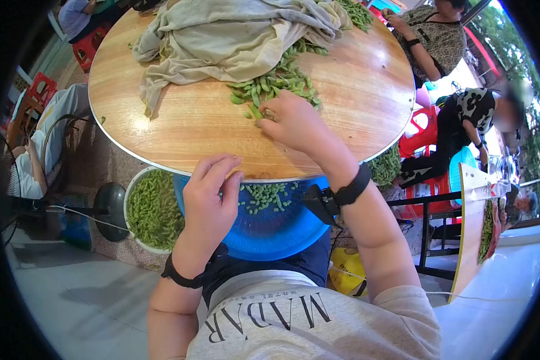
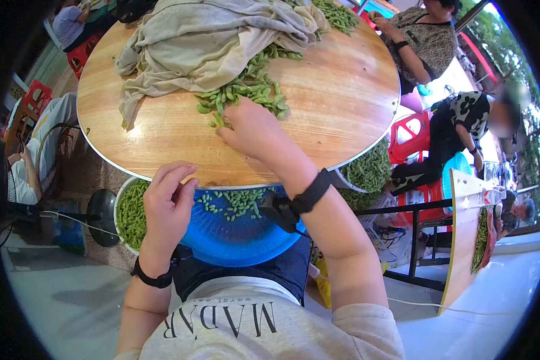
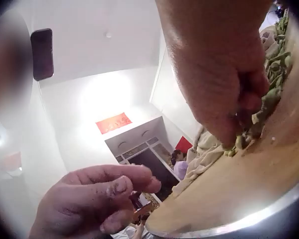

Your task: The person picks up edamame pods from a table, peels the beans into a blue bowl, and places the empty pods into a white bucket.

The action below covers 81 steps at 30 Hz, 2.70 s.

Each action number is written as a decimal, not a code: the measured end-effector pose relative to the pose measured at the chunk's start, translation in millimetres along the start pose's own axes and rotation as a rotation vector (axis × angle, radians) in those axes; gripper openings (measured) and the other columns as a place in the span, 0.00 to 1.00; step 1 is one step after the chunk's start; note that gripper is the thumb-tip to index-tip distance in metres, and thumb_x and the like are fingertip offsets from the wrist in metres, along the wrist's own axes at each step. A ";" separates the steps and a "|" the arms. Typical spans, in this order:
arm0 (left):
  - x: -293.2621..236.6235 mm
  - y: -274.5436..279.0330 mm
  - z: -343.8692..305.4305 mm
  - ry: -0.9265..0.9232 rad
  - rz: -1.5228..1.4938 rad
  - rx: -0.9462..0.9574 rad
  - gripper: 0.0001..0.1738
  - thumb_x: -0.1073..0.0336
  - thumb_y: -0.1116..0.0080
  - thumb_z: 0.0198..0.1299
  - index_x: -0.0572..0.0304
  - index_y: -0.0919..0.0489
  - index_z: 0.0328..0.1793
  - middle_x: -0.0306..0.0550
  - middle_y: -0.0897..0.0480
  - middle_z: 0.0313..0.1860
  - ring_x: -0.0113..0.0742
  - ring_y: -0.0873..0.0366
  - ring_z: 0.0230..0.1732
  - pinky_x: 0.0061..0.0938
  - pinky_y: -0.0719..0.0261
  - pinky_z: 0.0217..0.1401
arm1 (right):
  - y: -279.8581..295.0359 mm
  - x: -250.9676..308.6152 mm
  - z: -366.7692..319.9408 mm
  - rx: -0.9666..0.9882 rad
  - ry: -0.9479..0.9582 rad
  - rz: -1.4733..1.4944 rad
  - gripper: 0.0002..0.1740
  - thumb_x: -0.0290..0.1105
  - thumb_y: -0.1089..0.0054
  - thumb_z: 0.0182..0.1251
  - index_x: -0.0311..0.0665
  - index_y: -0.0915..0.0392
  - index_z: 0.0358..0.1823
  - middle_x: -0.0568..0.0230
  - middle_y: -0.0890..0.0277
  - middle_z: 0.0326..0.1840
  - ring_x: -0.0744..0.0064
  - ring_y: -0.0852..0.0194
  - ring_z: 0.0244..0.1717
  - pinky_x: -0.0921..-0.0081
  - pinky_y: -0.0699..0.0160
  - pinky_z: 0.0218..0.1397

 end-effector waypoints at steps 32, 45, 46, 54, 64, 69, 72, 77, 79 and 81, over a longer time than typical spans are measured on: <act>-26.7 -5.8 -36.6 0.365 -0.296 0.255 0.11 0.74 0.33 0.43 0.64 0.26 0.31 0.42 0.21 0.24 0.19 0.29 0.20 0.15 0.32 0.21 | 14.2 43.9 -121.6 0.543 -0.285 1.224 0.25 0.52 0.60 0.68 0.38 0.31 0.25 0.73 0.38 0.18 0.86 0.41 0.18 0.87 0.41 0.19; -28.9 -9.5 -47.3 0.284 -0.260 0.166 0.10 0.75 0.35 0.46 0.67 0.27 0.31 0.46 0.21 0.23 0.24 0.24 0.23 0.18 0.26 0.23 | 4.6 47.5 -122.4 0.410 -0.221 1.117 0.18 0.39 0.56 0.67 0.35 0.31 0.23 0.70 0.36 0.15 0.83 0.40 0.18 0.83 0.39 0.21; -30.1 -10.3 -47.7 0.333 -0.320 0.164 0.09 0.76 0.36 0.47 0.67 0.27 0.31 0.46 0.21 0.23 0.24 0.24 0.22 0.18 0.26 0.22 | 4.4 48.4 -122.8 0.392 -0.228 1.109 0.17 0.38 0.56 0.67 0.34 0.31 0.23 0.70 0.36 0.15 0.83 0.40 0.18 0.82 0.39 0.21; -8.2 -12.6 -46.6 0.738 -0.965 0.221 0.04 0.73 0.44 0.56 0.66 0.25 0.35 0.47 0.22 0.24 0.23 0.31 0.14 0.14 0.36 0.15 | 3.2 47.7 -125.9 0.395 -0.212 1.127 0.16 0.39 0.56 0.68 0.36 0.29 0.28 0.73 0.35 0.17 0.86 0.41 0.18 0.86 0.41 0.20; -8.1 -16.4 -54.1 0.741 -0.998 0.205 0.02 0.73 0.45 0.56 0.64 0.25 0.32 0.45 0.24 0.20 0.22 0.36 0.11 0.13 0.42 0.12 | -0.6 44.0 -126.8 0.248 -0.032 0.860 0.11 0.34 0.35 0.53 0.34 0.26 0.31 0.71 0.31 0.20 0.85 0.37 0.24 0.85 0.36 0.26; -8.5 -11.4 -54.2 0.888 -1.071 0.224 0.03 0.73 0.47 0.57 0.64 0.25 0.31 0.43 0.24 0.20 0.21 0.36 0.13 0.13 0.43 0.13 | -8.2 41.0 -124.8 0.312 -0.087 1.015 0.10 0.33 0.36 0.50 0.35 0.25 0.29 0.65 0.31 0.19 0.77 0.35 0.23 0.79 0.33 0.27; -8.3 0.9 -57.9 0.838 -0.805 0.259 0.03 0.72 0.46 0.56 0.65 0.24 0.32 0.43 0.23 0.22 0.19 0.36 0.15 0.12 0.41 0.15 | -5.0 39.5 -121.3 0.311 0.056 0.890 0.11 0.34 0.37 0.48 0.35 0.24 0.30 0.59 0.31 0.20 0.67 0.32 0.23 0.73 0.31 0.30; 29.8 47.6 -69.4 0.600 -0.131 -0.010 0.04 0.75 0.40 0.50 0.66 0.22 0.33 0.40 0.21 0.24 0.24 0.26 0.27 0.19 0.29 0.30 | 27.1 26.3 -96.0 0.125 0.062 0.561 0.12 0.35 0.39 0.49 0.34 0.23 0.31 0.51 0.28 0.27 0.53 0.29 0.33 0.63 0.30 0.36; 45.3 69.4 -69.8 0.539 0.316 0.044 0.09 0.76 0.39 0.48 0.66 0.22 0.38 0.45 0.21 0.34 0.27 0.25 0.29 0.20 0.28 0.30 | 24.4 13.4 -73.9 -0.085 0.008 0.291 0.11 0.34 0.40 0.50 0.34 0.24 0.29 0.48 0.28 0.29 0.50 0.31 0.33 0.60 0.31 0.36; 46.4 78.4 -66.5 0.434 0.647 0.020 0.12 0.76 0.39 0.47 0.66 0.22 0.41 0.48 0.23 0.41 0.29 0.25 0.32 0.21 0.27 0.31 | 10.9 0.6 -55.2 -0.191 -0.082 0.181 0.10 0.34 0.40 0.50 0.33 0.24 0.28 0.48 0.29 0.29 0.49 0.31 0.33 0.59 0.31 0.36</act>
Point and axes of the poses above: each hand's wrist, its own z-axis towards the middle knuckle, its own y-axis out of the back of the hand, x = y × z, the point moved 1 cm from there along z, towards the middle knuckle
